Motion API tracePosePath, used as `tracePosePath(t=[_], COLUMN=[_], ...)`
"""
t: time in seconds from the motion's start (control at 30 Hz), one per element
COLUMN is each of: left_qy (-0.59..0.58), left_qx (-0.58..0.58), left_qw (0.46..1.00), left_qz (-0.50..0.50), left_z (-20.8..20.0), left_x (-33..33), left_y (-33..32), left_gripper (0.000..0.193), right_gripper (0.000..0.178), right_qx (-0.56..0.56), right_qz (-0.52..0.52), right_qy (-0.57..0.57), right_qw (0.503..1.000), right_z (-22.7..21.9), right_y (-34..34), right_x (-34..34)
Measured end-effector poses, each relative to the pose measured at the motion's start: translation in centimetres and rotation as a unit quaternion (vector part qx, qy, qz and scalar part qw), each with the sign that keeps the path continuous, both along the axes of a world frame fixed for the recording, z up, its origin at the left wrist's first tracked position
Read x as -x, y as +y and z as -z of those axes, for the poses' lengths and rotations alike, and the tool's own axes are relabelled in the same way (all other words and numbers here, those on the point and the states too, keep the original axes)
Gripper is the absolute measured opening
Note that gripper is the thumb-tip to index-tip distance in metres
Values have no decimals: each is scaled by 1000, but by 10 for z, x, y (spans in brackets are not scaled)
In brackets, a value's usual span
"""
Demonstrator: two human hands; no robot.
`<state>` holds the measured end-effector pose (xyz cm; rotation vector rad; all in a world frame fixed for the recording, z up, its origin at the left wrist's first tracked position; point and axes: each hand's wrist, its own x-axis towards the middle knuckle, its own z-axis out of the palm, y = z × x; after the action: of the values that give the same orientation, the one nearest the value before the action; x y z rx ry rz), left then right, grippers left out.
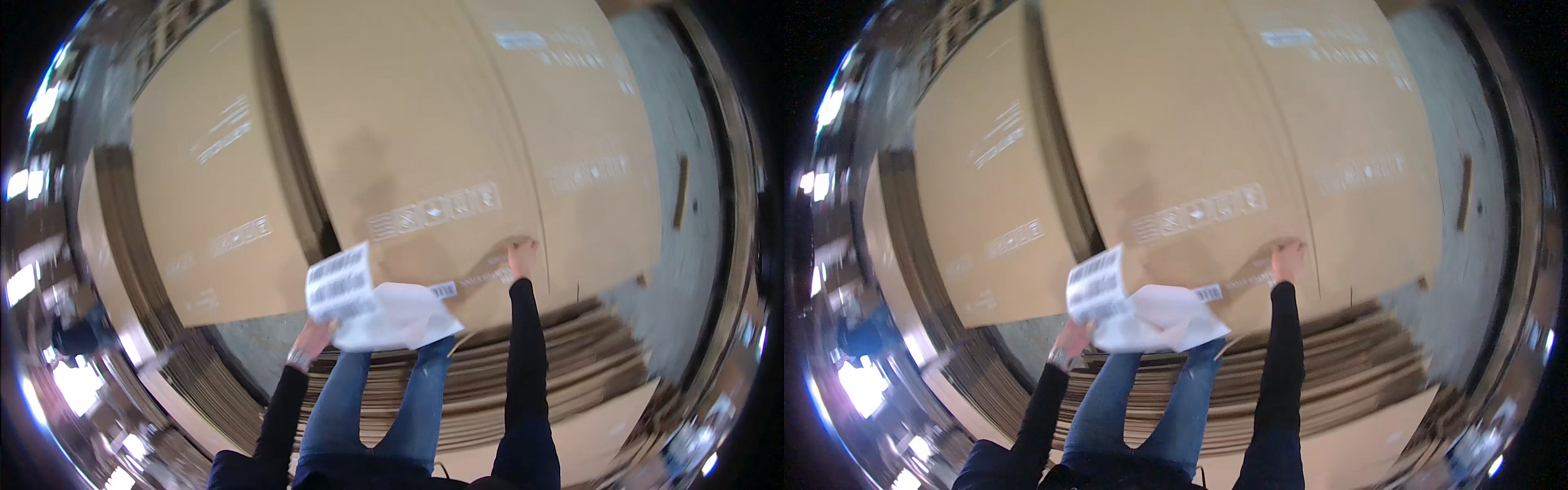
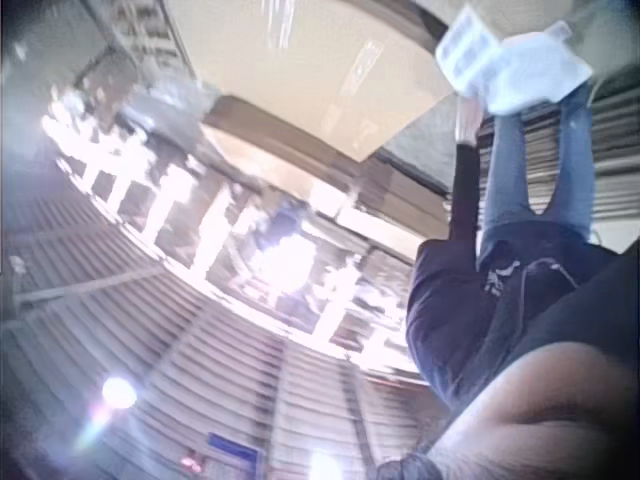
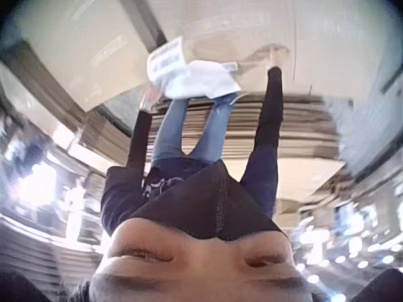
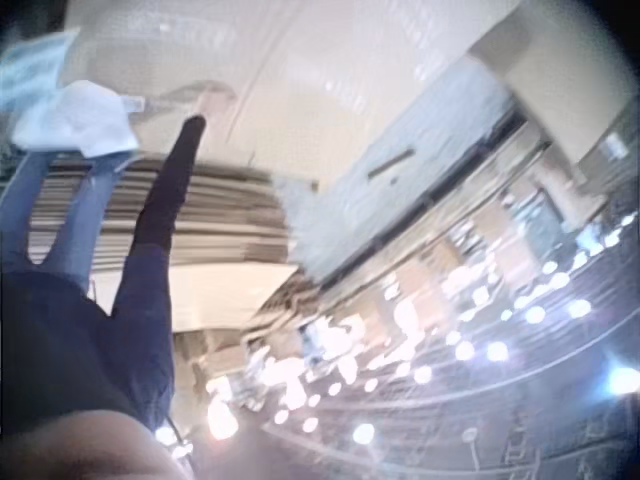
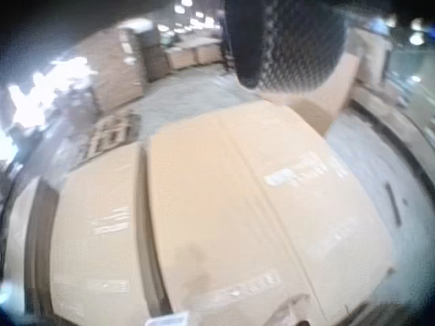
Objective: The person repeatedly peels barcode labels from a sheet and sticks them onto stacked cardboard boxes in a warehouse. The person handles the label sheet and boxes by hand, moving between stacks to apply labels to different boxes throughout the clip.
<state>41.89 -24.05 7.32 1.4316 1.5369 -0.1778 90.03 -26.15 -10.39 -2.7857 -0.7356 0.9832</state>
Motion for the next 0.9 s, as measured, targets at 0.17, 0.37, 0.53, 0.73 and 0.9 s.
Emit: tracePosePath(t=[0.17, 0.37, 0.53, 0.73, 0.9], left_qy=[-328, -334, -350, -333, -339], left_qx=[202, 102, 88, 115, 112], left_qw=[769, 610, 547, 463, 444], left_qz=[-509, -711, -755, -813, -822], left_z=[-54, -46, -65, -63, -55], left_x=[147, 181, 190, 224, 234], left_y=[-123, -238, -283, -314, -318], left_gripper=[62, 62, 58, 64, 60], right_gripper=[21, 25, 58, 79, 71], right_qx=[-234, -164, 42, -34, 26], right_qz=[-300, -384, -378, -203, -151], right_qy=[-33, 284, 254, 255, 217], right_qw=[924, 863, 889, 945, 964], right_z=[-56, -11, 55, 77, 55], right_y=[60, 53, 27, 0, 1], right_x=[140, 406, 529, 579, 569])
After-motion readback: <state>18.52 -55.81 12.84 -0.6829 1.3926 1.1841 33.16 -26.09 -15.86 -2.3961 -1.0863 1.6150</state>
